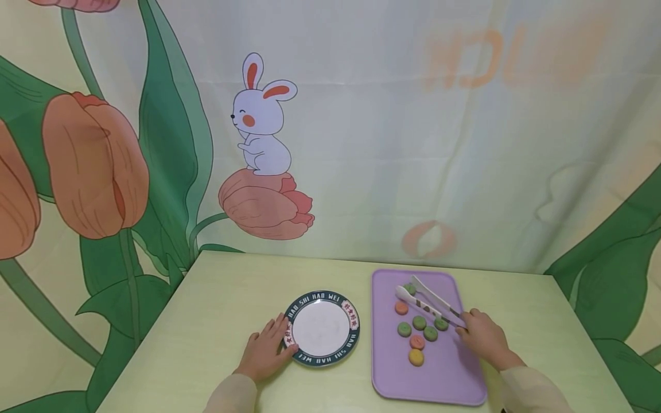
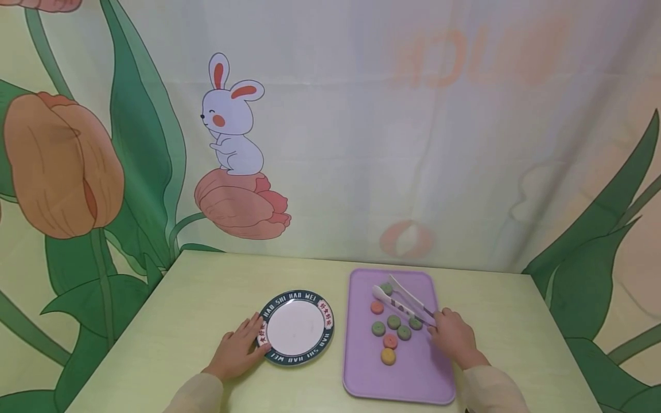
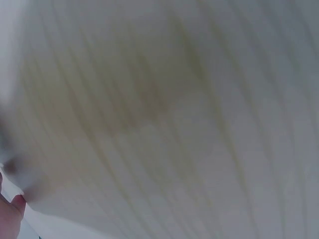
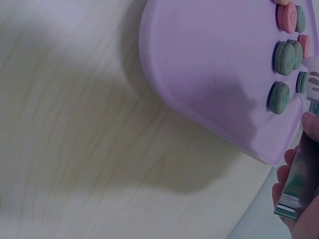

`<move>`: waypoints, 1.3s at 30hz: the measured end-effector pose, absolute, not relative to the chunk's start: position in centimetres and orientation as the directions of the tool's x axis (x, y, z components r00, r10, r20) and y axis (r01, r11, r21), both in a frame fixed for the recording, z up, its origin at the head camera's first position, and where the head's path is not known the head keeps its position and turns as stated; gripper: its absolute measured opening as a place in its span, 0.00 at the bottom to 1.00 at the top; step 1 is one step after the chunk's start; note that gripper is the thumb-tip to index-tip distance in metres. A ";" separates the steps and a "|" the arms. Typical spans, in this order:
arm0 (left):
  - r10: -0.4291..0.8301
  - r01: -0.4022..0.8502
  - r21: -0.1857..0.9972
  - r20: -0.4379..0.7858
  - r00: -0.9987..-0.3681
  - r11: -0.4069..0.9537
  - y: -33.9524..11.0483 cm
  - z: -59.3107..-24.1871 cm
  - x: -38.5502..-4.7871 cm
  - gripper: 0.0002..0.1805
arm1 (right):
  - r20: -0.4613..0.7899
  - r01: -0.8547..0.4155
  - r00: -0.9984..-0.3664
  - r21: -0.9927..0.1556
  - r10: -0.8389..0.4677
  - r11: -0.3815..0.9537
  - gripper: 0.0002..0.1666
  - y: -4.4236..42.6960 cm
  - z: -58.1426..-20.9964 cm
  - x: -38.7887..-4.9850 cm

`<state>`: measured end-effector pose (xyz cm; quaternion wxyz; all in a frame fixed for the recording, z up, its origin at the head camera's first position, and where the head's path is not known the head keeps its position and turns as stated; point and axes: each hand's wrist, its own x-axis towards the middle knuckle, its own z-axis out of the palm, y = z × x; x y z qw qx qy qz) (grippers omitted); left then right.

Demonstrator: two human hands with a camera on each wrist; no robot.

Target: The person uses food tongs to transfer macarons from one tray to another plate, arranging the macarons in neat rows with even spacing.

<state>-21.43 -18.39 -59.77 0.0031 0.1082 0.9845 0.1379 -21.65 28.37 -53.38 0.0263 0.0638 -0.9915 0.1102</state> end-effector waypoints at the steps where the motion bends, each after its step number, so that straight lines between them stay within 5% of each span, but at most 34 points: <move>1: 0.214 0.212 0.275 0.024 -0.977 0.938 -18.4 -59.8 -21.4 0.42 | 0.066 -0.132 -0.991 -0.215 -0.120 0.968 0.09 28.4 -53.4 -21.7; 39: 0.211 0.212 0.280 0.034 -0.977 0.936 -18.4 -59.6 -21.5 0.41 | 0.095 -0.150 -0.986 -0.185 -0.134 0.971 0.09 28.7 -52.2 -21.5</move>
